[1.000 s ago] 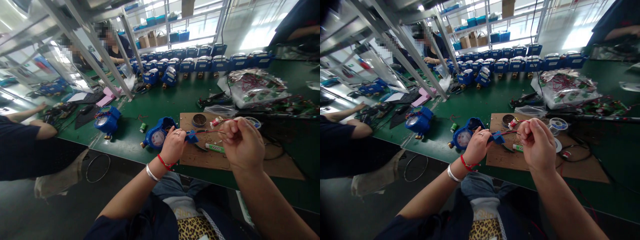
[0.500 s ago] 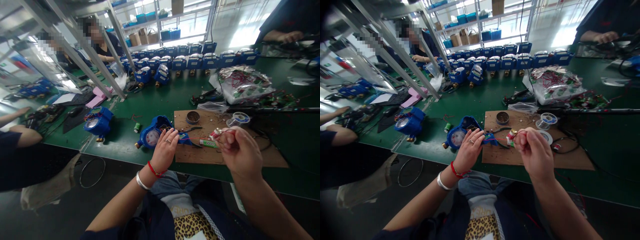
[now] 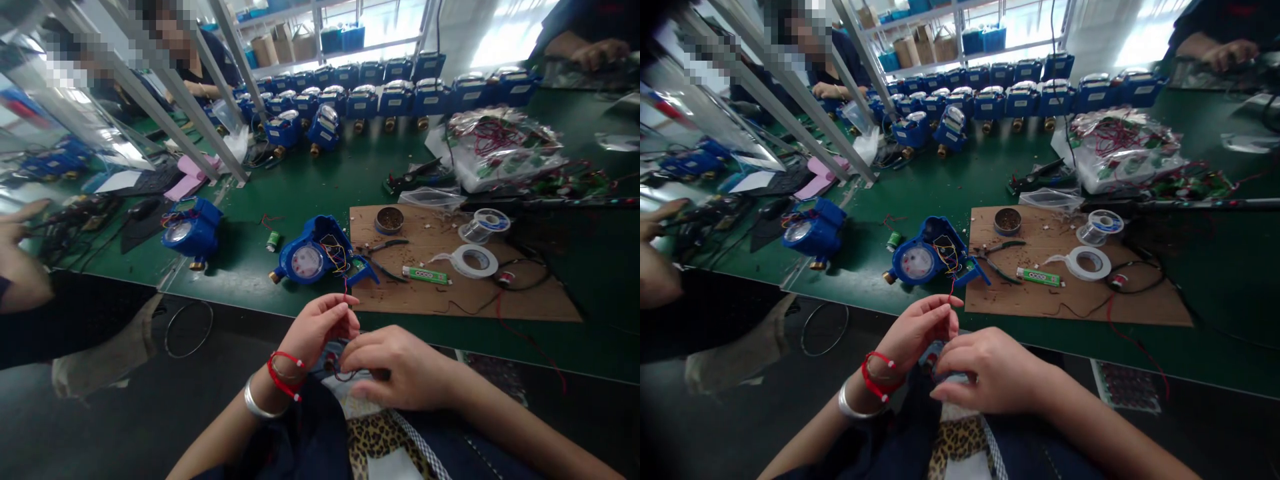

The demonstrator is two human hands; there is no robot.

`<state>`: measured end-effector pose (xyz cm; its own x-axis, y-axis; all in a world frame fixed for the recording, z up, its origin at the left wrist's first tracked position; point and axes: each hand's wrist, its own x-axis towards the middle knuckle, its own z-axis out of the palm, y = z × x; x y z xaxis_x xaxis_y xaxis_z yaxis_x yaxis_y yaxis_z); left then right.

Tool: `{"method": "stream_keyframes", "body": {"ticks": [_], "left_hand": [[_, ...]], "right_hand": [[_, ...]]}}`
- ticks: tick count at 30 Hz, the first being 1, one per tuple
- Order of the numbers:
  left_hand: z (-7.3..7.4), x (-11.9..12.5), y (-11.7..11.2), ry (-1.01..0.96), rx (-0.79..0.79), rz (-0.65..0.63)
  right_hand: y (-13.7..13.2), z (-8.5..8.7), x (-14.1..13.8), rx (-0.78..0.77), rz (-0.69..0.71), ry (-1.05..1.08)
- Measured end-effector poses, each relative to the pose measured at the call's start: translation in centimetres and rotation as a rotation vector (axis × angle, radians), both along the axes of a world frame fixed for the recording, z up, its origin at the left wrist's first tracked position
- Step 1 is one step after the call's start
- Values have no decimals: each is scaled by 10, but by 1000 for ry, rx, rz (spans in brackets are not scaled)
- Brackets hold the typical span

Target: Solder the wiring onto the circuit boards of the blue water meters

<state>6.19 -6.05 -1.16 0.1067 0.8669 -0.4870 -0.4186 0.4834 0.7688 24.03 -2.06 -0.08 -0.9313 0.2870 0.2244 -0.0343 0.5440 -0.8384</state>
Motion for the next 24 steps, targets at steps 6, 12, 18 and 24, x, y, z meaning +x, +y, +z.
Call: {"method": "stream_keyframes", "body": {"ticks": [6,12,18,24], "left_hand": [[-8,-13,-11,133,-41,35],[-18,-18,-17,216,1,11],[-20,-20,-20,160,-20,20],[-20,-22,-21,102,-30,30]], "right_hand": [[74,-26,28,312,-653,-149],[135,-82,27,641,-546,-514],[152,-77,24,678,-455,-567],[153,-61,22,674,-466,-599]]}}
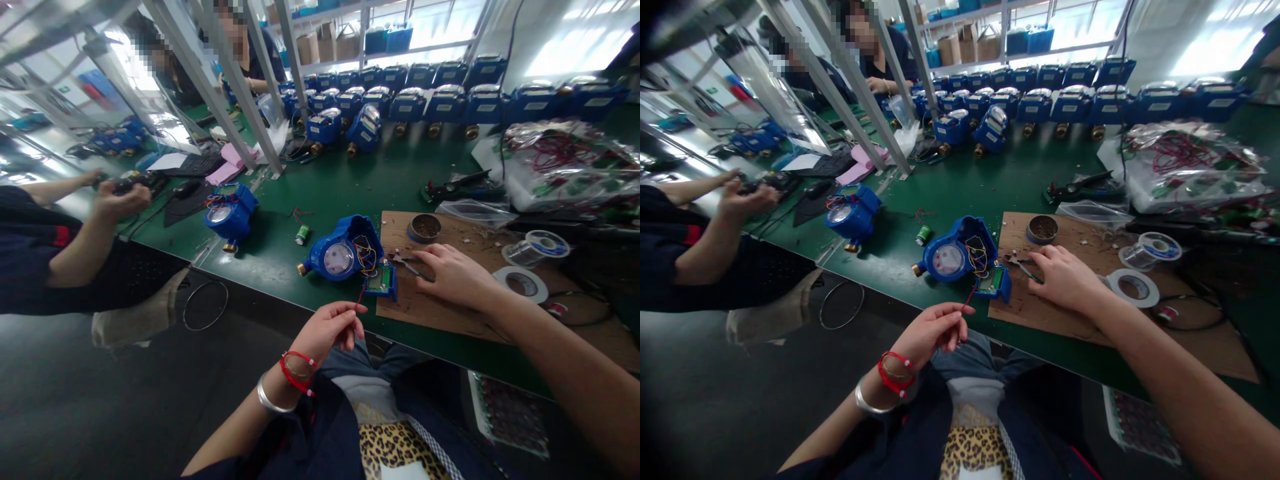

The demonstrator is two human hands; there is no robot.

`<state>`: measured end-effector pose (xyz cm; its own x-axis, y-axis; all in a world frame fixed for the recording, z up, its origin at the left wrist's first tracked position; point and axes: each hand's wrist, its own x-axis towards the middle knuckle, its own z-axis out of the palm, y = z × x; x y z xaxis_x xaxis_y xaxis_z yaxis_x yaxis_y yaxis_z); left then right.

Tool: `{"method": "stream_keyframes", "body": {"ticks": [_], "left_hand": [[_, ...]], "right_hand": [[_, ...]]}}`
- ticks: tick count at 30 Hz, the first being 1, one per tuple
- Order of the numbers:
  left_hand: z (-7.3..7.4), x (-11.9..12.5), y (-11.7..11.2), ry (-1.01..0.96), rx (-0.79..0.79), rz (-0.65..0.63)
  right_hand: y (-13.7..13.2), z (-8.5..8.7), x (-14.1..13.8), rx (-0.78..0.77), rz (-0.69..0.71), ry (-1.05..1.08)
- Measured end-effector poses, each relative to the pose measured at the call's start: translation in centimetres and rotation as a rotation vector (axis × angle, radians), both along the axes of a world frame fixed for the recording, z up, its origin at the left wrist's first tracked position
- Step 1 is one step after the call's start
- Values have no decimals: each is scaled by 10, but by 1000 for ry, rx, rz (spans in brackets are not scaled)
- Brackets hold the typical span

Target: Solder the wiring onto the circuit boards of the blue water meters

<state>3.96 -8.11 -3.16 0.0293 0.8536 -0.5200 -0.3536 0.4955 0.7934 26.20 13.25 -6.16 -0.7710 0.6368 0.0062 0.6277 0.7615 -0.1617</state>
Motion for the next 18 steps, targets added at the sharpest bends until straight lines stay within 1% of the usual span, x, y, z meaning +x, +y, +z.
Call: {"method": "stream_keyframes", "body": {"ticks": [2,4,6,8,9,10,12,14,18], "left_hand": [[0,-1,0,-11,3,-2],[-1,-1,0,-17,8,-10],[-2,-1,0,-17,7,-25],[-3,0,0,-22,7,-40],[-3,0,1,-27,8,-48],[-3,0,1,-30,10,-55],[-3,0,1,-22,16,-66],[-3,-1,2,7,24,-79],[-5,-3,2,95,56,-90]], "right_hand": [[-1,11,4,-54,-75,27],[-7,27,10,-182,-147,115],[-22,43,15,-433,-157,226],[-44,58,16,-761,-76,287],[-57,64,15,-896,-16,280],[-69,68,12,-990,41,248],[-89,72,3,-1072,87,168],[-100,69,-7,-1107,60,117],[-101,55,-20,-1177,-30,105]]}}
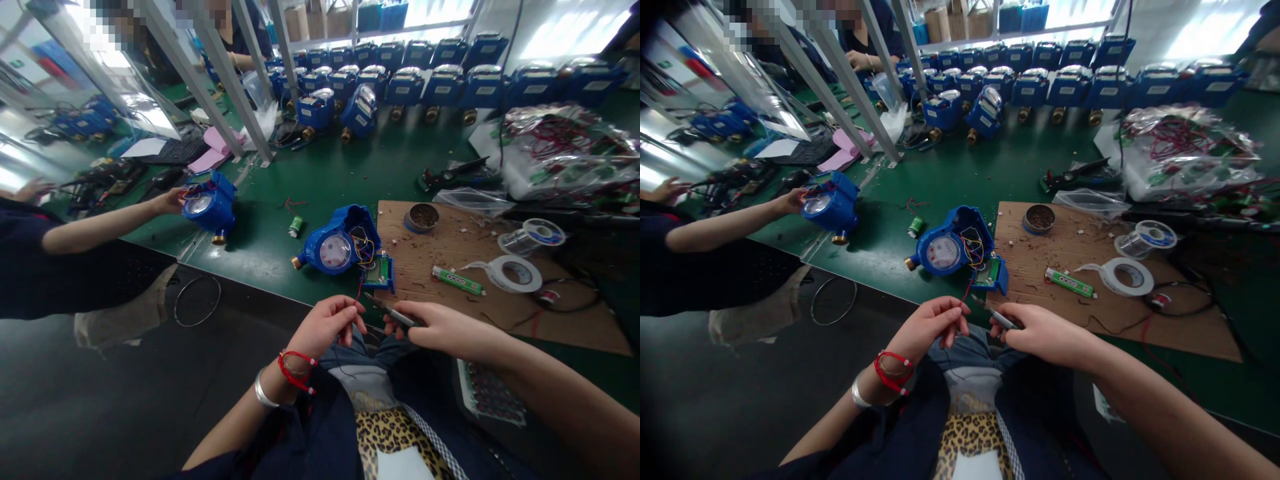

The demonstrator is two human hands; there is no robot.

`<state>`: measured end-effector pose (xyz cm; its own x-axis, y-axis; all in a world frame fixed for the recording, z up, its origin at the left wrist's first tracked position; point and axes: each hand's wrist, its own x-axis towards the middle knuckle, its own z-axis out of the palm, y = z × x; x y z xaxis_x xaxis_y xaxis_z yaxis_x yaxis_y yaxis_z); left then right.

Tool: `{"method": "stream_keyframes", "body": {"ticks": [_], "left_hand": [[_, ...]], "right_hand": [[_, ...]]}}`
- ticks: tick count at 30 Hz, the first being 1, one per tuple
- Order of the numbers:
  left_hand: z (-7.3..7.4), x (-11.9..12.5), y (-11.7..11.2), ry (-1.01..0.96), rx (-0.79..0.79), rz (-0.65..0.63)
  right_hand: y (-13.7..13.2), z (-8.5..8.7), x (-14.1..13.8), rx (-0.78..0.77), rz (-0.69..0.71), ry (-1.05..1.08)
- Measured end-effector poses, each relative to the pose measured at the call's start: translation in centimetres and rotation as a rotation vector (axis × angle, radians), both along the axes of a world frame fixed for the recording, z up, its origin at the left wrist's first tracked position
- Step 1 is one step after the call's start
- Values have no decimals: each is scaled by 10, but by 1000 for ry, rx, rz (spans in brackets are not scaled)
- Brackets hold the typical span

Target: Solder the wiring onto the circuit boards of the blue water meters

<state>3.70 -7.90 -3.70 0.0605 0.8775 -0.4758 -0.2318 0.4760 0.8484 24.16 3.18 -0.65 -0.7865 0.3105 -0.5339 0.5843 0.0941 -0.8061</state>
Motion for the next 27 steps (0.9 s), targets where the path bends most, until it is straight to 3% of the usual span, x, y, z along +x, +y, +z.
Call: {"method": "stream_keyframes", "body": {"ticks": [9,20,27], "left_hand": [[-3,-3,-1,47,29,8],[1,-2,0,42,22,15],[-1,-2,-1,32,23,20]], "right_hand": [[1,-6,-12,-49,-69,3],[2,-14,-8,-84,-66,12],[-1,-10,-16,-2,-125,0]]}}
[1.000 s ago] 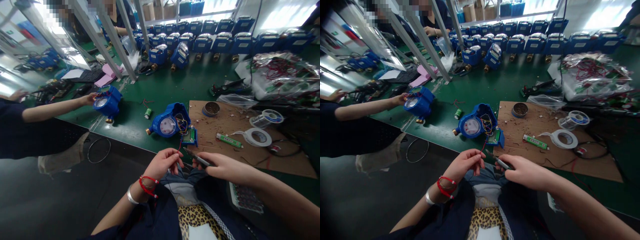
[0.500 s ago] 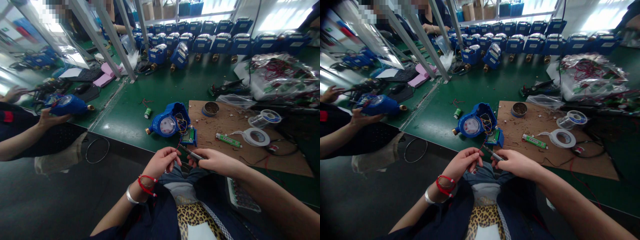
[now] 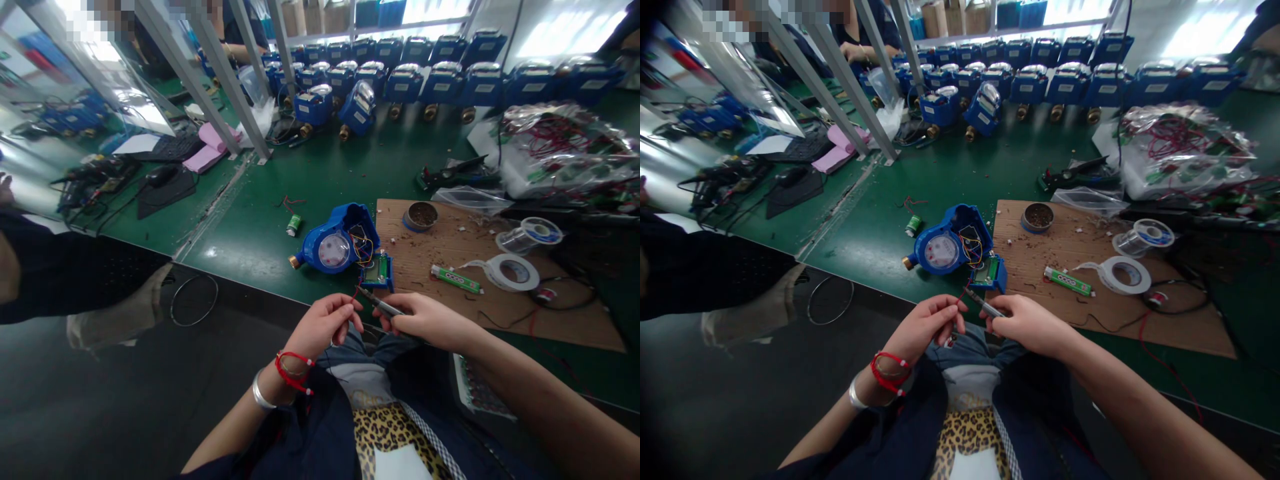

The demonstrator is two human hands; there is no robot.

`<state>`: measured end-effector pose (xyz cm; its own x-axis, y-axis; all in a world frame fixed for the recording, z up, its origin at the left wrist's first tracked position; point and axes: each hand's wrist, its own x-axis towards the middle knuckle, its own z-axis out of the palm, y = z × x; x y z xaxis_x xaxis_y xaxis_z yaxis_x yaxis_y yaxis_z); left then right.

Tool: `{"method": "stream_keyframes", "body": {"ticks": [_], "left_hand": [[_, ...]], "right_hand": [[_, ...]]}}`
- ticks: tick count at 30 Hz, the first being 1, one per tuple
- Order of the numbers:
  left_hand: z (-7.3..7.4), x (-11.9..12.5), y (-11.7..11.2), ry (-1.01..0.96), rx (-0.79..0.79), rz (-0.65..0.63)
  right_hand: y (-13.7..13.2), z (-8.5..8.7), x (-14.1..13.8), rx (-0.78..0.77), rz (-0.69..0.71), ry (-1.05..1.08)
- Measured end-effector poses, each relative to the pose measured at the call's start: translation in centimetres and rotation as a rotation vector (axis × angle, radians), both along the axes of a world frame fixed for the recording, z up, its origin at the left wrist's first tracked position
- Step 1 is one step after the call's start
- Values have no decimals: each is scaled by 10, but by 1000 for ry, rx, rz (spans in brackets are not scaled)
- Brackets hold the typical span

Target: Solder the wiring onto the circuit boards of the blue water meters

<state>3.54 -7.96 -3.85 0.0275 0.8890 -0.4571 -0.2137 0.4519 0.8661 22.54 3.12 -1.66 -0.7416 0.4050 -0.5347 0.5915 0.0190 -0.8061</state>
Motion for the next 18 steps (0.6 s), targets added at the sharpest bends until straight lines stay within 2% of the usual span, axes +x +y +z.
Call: {"method": "stream_keyframes", "body": {"ticks": [4,7,10,12,15,18], "left_hand": [[-1,-1,-1,2,7,11],[2,-2,-2,-2,7,17],[11,-6,-3,-13,30,27],[21,-9,-5,-32,46,31],[37,-13,-6,-70,59,28],[49,-11,-5,-99,71,4]], "right_hand": [[-3,-2,-2,104,-24,-28],[-3,-1,4,95,-6,-21],[1,7,18,62,2,62],[8,11,28,123,-66,114],[24,4,40,461,-279,38],[39,-23,42,850,-410,-126]]}}
